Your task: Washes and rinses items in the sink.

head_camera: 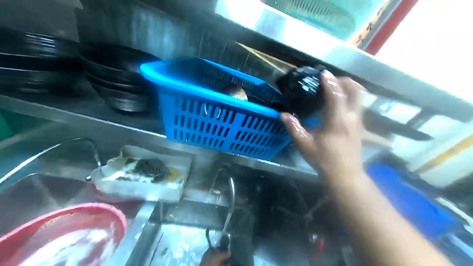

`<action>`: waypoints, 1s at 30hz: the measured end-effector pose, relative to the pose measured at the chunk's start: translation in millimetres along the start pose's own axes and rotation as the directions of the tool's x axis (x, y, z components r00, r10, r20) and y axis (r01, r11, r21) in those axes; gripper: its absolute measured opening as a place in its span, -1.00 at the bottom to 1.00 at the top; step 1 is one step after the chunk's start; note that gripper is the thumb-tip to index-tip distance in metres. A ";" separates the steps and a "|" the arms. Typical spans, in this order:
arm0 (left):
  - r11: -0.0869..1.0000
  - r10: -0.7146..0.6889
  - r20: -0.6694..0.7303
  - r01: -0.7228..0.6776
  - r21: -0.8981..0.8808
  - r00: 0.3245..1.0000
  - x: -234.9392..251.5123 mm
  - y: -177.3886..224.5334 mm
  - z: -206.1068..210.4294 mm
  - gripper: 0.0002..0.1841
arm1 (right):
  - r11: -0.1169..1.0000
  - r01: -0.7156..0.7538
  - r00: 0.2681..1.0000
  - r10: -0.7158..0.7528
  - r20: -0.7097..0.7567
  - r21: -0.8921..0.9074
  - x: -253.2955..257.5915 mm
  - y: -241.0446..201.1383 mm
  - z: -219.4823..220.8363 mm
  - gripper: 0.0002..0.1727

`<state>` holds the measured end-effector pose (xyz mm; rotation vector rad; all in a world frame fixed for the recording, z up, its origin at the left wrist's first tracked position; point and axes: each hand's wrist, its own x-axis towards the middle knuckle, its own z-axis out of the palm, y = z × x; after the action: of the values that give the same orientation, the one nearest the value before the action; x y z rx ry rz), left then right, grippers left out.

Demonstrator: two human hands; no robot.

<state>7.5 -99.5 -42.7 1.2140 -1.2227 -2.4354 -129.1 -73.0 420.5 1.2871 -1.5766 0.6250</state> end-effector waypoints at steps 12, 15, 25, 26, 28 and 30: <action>0.814 0.220 0.062 -0.218 0.538 0.974 6.9 19.7 -36.1 -0.44 | -0.343 -0.903 -0.372 0.325 0.870 -0.258 -385.3 -126.6 120.4 -0.48; 0.866 0.203 0.116 -0.233 0.443 0.972 18.3 18.9 -52.5 -0.53 | -0.546 -0.814 -0.425 0.326 0.844 -0.199 -402.2 -139.3 148.1 -0.62; 0.613 0.165 0.131 -0.206 0.763 0.978 76.6 50.9 -44.3 -0.42 | -0.513 -0.842 -0.366 0.314 0.876 -0.168 -413.5 -117.6 205.6 -0.56; 0.637 0.200 0.176 -0.265 0.724 0.964 82.6 48.6 -48.3 -0.49 | -0.496 -0.853 -0.355 0.323 0.877 -0.162 -424.2 -109.5 214.5 -0.63; 0.744 0.268 0.236 -0.356 0.565 0.934 96.0 35.1 -66.0 -0.49 | -0.493 -0.856 -0.370 0.378 0.849 -0.154 -436.1 -99.2 228.2 -0.73; 0.851 0.256 0.167 -0.303 0.429 0.952 108.2 15.8 -94.6 -0.47 | -0.592 -0.799 -0.385 0.372 0.845 -0.103 -436.0 -94.2 239.2 -0.75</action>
<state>1.6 -216.4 -127.5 0.9169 -1.9261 -2.0845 -139.2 -114.3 -83.9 -0.2178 -2.9584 2.6612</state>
